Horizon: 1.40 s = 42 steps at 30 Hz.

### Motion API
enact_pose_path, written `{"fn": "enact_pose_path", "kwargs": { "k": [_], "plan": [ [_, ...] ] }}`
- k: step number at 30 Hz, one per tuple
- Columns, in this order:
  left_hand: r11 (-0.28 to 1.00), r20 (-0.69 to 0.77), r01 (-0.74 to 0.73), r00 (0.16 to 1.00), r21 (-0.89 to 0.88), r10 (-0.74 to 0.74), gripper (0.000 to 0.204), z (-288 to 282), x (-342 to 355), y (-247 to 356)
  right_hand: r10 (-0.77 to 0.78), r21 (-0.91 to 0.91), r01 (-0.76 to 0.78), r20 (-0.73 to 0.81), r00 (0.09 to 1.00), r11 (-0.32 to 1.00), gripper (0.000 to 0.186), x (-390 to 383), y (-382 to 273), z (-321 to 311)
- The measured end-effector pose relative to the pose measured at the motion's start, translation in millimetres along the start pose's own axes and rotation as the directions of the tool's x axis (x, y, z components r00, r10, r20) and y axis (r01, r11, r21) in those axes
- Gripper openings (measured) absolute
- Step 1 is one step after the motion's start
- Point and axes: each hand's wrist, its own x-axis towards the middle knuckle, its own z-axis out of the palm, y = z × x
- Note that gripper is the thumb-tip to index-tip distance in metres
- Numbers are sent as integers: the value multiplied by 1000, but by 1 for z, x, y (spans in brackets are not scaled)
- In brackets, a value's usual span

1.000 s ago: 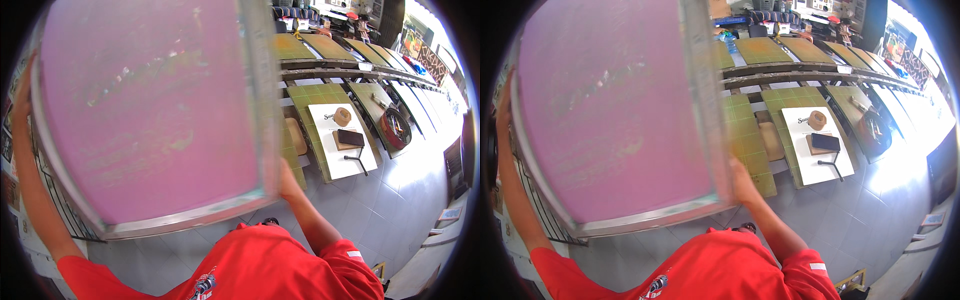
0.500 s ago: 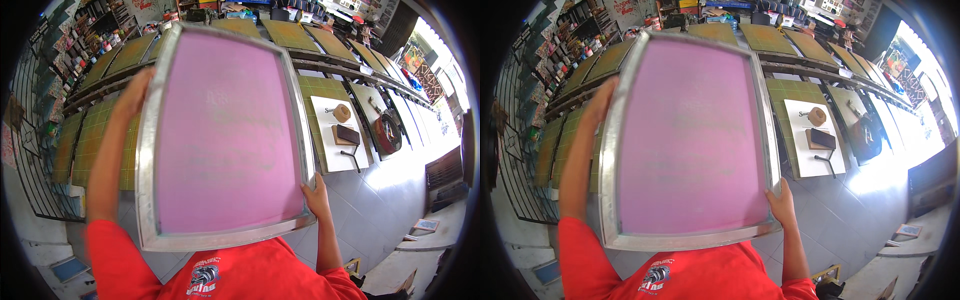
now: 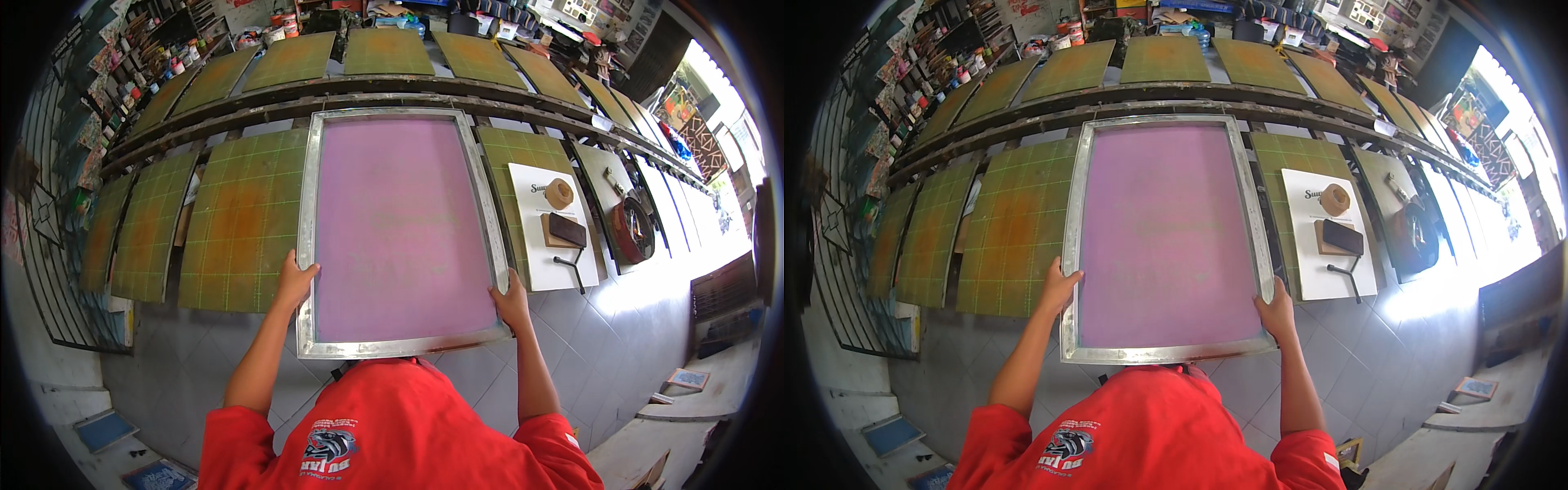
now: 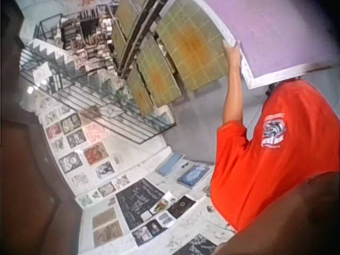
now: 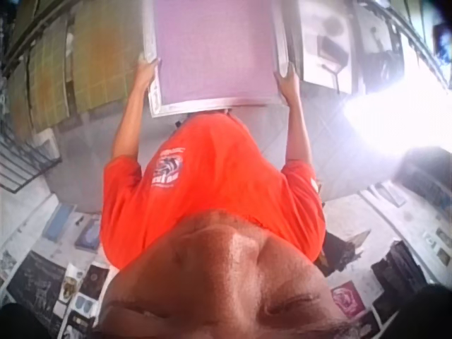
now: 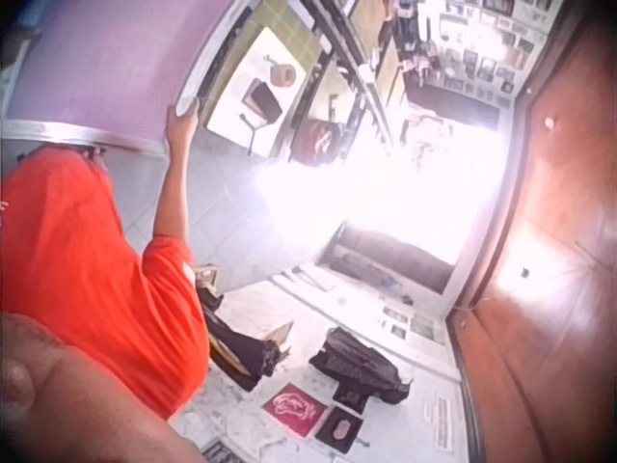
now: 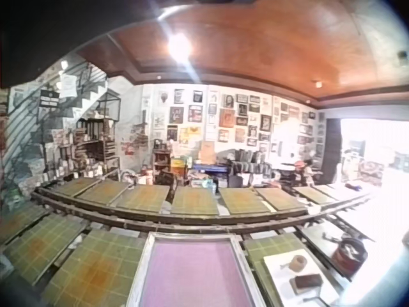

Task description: The person carries a screen printing frame and aligns it onto a mounting rack, then uses a wrench to adjust bolts on the frame.

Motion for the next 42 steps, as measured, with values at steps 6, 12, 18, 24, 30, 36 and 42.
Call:
{"fn": "enact_pose_path", "kwargs": {
  "k": [6,12,18,24,30,36,42],
  "plan": [
    [1000,37,-14,999,-21,15,47,15,-2,28,25,-3,-25,2,1000,1000,69,11,23,11],
    [996,-44,-90,995,25,91,49,17,28,-18,15,-27,-15,-4,1000,1000,69,26,30,30],
    [998,53,-43,998,-40,45,49,26,42,-15,31,-43,-31,-3,1000,999,69,36,26,28],
    [999,83,-13,996,-37,16,45,29,43,-17,48,-23,-48,4,999,999,69,35,30,31],
    [998,102,3,995,-68,4,48,31,47,-18,88,-114,-90,-23,996,989,67,37,34,36],
    [992,183,43,983,-118,-21,53,30,57,-31,116,-70,-118,-23,993,991,66,35,50,40],
    [952,232,244,952,-185,-198,57,8,9,-22,193,96,-199,67,979,975,68,23,37,34]
  ]
}}
